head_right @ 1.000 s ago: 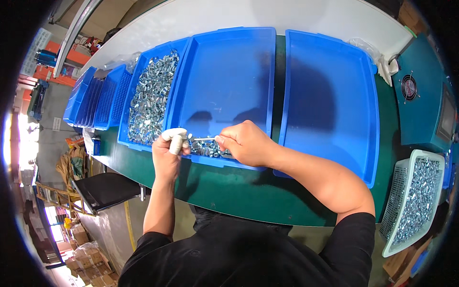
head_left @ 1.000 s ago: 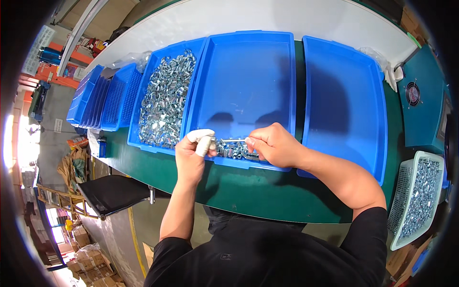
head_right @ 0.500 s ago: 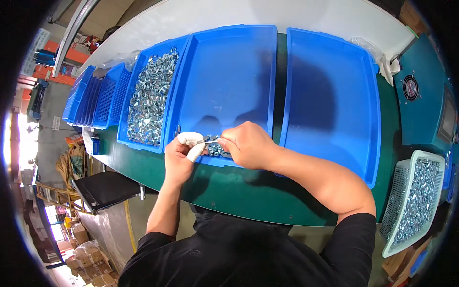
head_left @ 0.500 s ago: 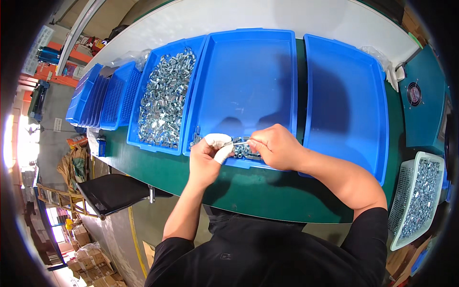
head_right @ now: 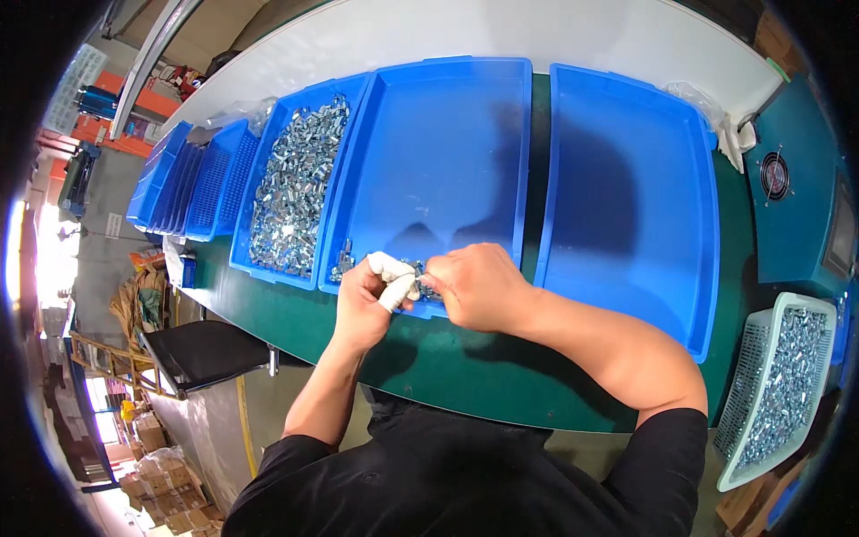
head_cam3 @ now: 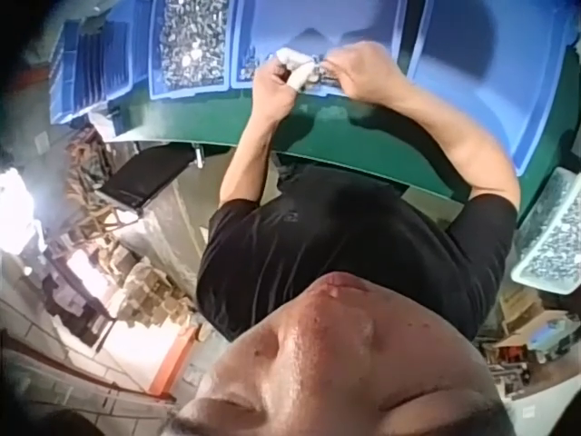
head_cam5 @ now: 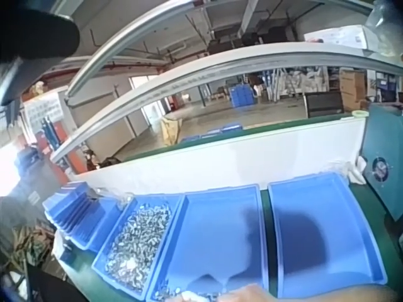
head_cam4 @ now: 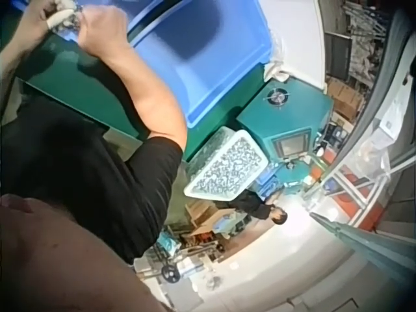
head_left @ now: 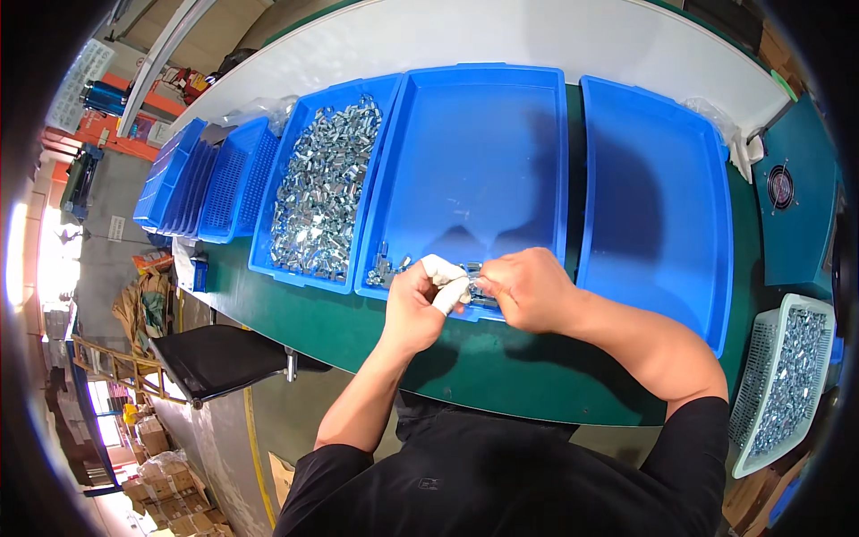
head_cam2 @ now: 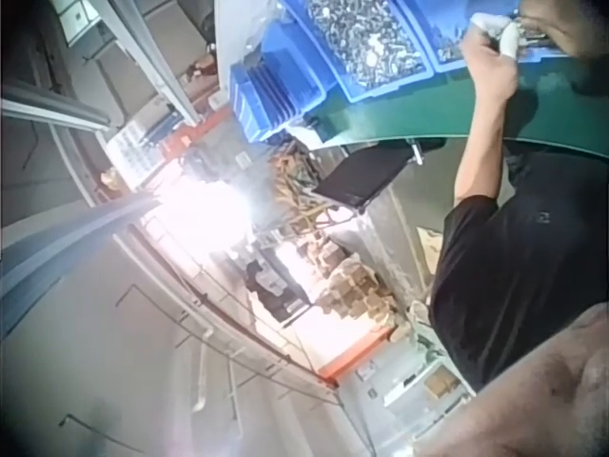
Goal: Checking the dimensions or clearance of small metal parts using a handheld inspection gauge.
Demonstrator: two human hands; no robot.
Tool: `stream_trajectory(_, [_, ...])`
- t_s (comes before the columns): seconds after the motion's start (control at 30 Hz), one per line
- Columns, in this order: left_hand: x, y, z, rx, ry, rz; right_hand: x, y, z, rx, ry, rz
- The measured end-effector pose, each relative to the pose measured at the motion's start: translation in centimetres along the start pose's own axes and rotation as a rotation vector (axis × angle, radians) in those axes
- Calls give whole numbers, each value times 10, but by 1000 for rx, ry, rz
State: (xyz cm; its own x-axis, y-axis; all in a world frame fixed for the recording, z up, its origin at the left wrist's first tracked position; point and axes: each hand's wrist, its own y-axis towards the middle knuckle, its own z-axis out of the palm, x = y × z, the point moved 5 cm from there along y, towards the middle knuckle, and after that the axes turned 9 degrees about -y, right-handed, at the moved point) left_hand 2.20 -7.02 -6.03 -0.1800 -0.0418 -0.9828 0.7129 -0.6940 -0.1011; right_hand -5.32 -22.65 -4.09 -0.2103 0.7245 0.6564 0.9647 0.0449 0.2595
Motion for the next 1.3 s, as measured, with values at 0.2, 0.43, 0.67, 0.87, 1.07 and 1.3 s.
stream_trajectory(0.2, [-1,-6,5,41,98,248,-6,4,3,267,441,302])
stream_trajectory(0.43, [-19,-4,2,-52,423,389,-8,4,5,240,460,294])
stream_trajectory(0.67, [-56,3,-93,-542,836,490,-20,10,-5,54,540,372])
stream_trajectory(0.87, [-54,14,-42,-140,1049,564,-21,8,-4,8,613,362])
stream_trajectory(1.07, [-26,39,20,363,1058,416,-21,9,-2,-4,637,348])
stream_trajectory(1.3, [-25,48,22,324,1056,354,-19,9,-3,-14,630,335])
